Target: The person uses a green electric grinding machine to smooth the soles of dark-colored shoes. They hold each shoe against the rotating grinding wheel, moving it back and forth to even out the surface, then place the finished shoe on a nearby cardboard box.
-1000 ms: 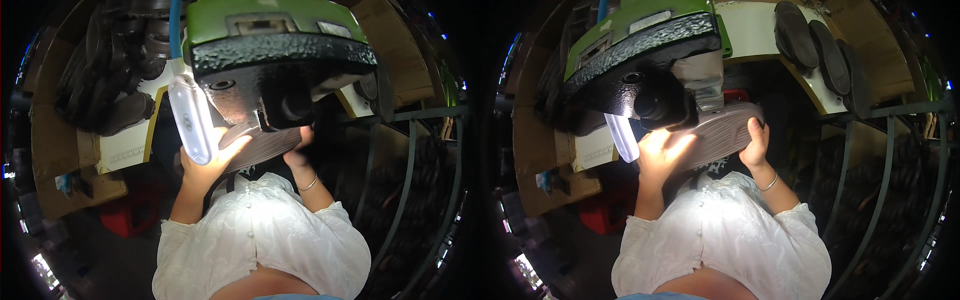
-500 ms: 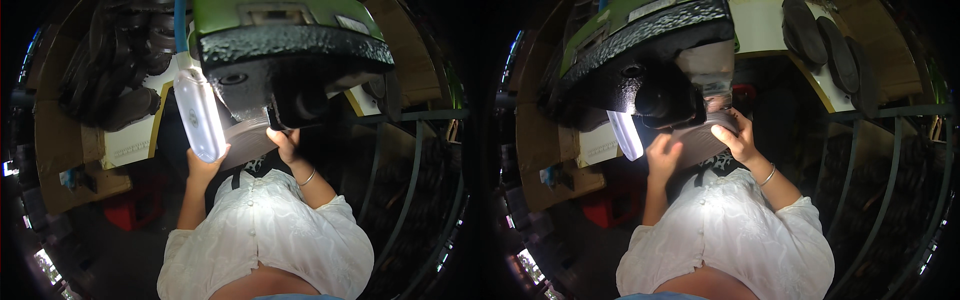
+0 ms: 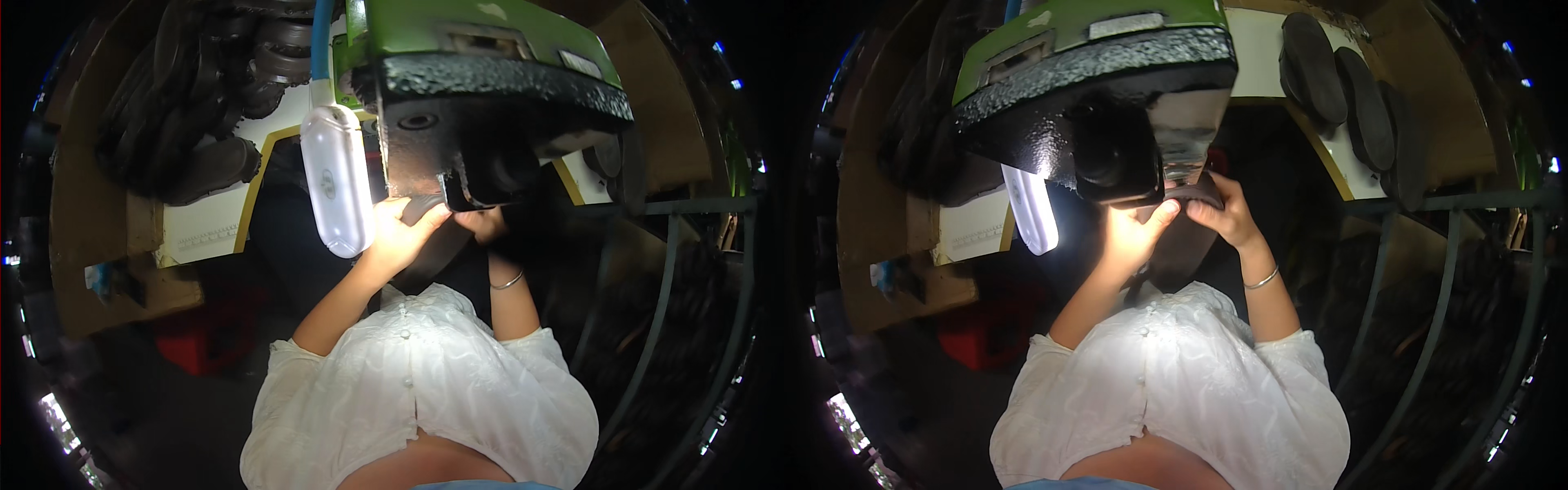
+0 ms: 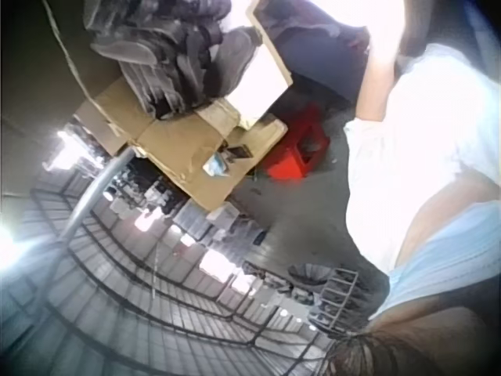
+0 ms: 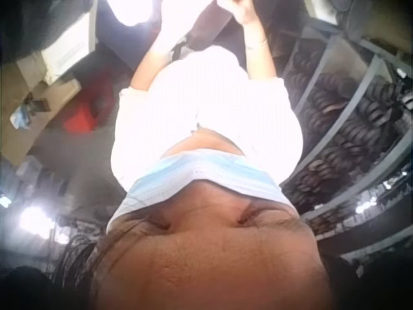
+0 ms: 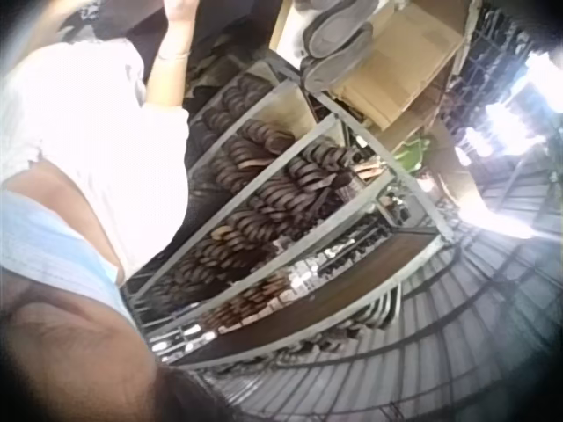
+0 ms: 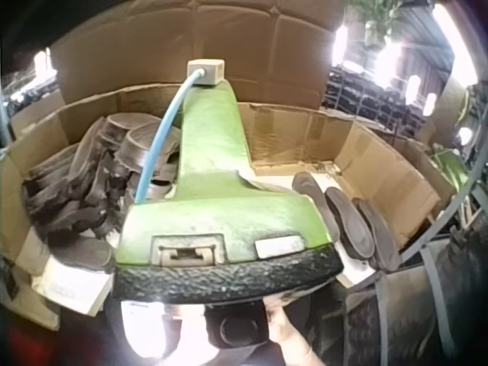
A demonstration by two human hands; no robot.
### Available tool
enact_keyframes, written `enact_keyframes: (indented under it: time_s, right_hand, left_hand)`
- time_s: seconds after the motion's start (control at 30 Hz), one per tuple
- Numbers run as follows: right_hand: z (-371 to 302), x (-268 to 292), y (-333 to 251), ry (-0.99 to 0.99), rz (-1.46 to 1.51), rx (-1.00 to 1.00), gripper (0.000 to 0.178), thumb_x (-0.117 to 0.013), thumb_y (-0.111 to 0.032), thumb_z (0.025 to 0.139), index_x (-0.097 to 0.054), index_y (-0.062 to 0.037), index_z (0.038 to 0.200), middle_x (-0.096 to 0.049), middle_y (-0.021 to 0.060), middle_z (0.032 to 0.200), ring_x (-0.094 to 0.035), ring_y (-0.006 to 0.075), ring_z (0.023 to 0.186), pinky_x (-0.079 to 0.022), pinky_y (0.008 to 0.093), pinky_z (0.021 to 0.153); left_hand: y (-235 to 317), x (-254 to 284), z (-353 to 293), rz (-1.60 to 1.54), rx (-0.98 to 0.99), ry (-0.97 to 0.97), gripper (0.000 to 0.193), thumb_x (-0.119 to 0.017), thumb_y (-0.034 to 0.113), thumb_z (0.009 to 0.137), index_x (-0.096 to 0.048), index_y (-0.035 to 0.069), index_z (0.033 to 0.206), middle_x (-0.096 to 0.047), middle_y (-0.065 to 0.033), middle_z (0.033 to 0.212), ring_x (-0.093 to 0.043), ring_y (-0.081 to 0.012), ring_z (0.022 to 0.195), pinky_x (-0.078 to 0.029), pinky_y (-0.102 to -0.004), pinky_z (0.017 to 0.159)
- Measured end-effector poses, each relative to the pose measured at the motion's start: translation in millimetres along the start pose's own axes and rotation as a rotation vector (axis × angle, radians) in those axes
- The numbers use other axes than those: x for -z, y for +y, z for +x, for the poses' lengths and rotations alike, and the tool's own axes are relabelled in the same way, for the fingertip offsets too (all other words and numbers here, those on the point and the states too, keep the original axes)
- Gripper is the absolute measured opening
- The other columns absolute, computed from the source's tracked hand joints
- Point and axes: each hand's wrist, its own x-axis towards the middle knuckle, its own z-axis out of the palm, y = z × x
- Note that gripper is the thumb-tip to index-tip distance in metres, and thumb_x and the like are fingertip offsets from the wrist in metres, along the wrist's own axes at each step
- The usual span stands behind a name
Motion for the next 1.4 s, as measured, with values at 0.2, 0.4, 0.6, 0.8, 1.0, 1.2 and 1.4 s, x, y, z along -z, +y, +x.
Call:
enact_keyframes:
  time_s: [0.2, 0.4, 0.6, 0.8, 1.0, 1.2, 1.4]
  right_hand:
    - [-94, 5, 86, -0.339, -0.332, -0.565, 0.061, -0.075, -0.021, 0.066, -0.049, 0.0007, 0.117, -0.051, 0.015, 0.119, -0.046, 0.0229, 0.111, -0.038, 0.0316, 0.092]
    - [-119, 53, 55, -0.103, -0.138, -0.573, 0.032, -0.074, -0.004, 0.059, -0.064, 0.0033, 0.089, -0.061, 0.009, 0.099, -0.057, 0.0147, 0.089, -0.043, 0.0274, 0.08]
    - [-112, 102, 15, 0.376, 0.056, -0.248, 0.047, -0.068, -0.01, 0.052, -0.053, 0.0012, 0.095, -0.059, 0.0077, 0.086, -0.058, 0.0146, 0.076, -0.045, 0.0237, 0.073]
    - [-85, 126, 6, 0.563, 0.283, 0.101, 0.054, -0.062, -0.015, 0.07, -0.044, -0.0001, 0.119, -0.057, 0.0152, 0.102, -0.058, 0.0268, 0.091, -0.047, 0.0365, 0.083]
    - [-56, 80, -16, 0.684, 0.414, 0.116, 0.044, -0.06, -0.025, 0.08, -0.048, -0.0014, 0.115, -0.057, 0.0132, 0.104, -0.056, 0.0253, 0.096, -0.044, 0.0372, 0.086]
    - [-44, 64, -17, 0.578, 0.462, 0.207, 0.046, -0.058, -0.019, 0.072, -0.047, 0.0001, 0.112, -0.056, 0.0139, 0.101, -0.055, 0.0245, 0.094, -0.044, 0.0361, 0.085]
    - [-8, 44, -40, 0.561, 0.766, 0.117, 0.05, -0.055, -0.018, 0.066, -0.046, 0.0026, 0.111, -0.055, 0.017, 0.102, -0.054, 0.0261, 0.095, -0.043, 0.036, 0.086]
  left_hand:
    - [12, 5, -8, -0.096, 0.035, -0.015, 0.027, -0.063, 0.023, 0.082, -0.063, 0.0, 0.097, -0.064, -0.0107, 0.089, -0.059, -0.0169, 0.079, -0.047, -0.0299, 0.072]
    - [-21, 21, -27, -0.096, 0.058, 0.018, 0.024, -0.055, 0.018, 0.086, -0.061, -0.002, 0.096, -0.062, -0.0035, 0.08, -0.054, -0.0084, 0.072, -0.044, -0.0226, 0.065]
    - [-22, 34, -35, -0.228, 0.158, -0.064, 0.028, -0.055, 0.02, 0.087, -0.059, -0.002, 0.103, -0.063, -0.0049, 0.087, -0.056, -0.01, 0.076, -0.045, -0.0243, 0.071]
    - [-11, 41, -45, -0.264, 0.269, -0.104, 0.015, -0.06, 0.012, 0.083, -0.061, -0.001, 0.09, -0.06, -0.001, 0.077, -0.052, -0.0055, 0.071, -0.042, -0.0219, 0.064]
    - [-20, 49, -55, -0.303, 0.251, -0.031, 0.013, -0.06, 0.011, 0.083, -0.062, -0.002, 0.086, -0.059, -0.0001, 0.073, -0.051, -0.0047, 0.064, -0.043, -0.0204, 0.058]
    - [-33, 65, -65, -0.312, 0.283, -0.015, 0.021, -0.06, 0.015, 0.084, -0.059, -0.003, 0.094, -0.061, -0.004, 0.08, -0.056, -0.008, 0.069, -0.05, -0.0234, 0.062]
    - [-42, 70, -74, -0.297, 0.308, -0.021, 0.026, -0.06, 0.017, 0.084, -0.056, -0.004, 0.099, -0.06, -0.0065, 0.087, -0.057, -0.01, 0.072, -0.051, -0.0253, 0.063]
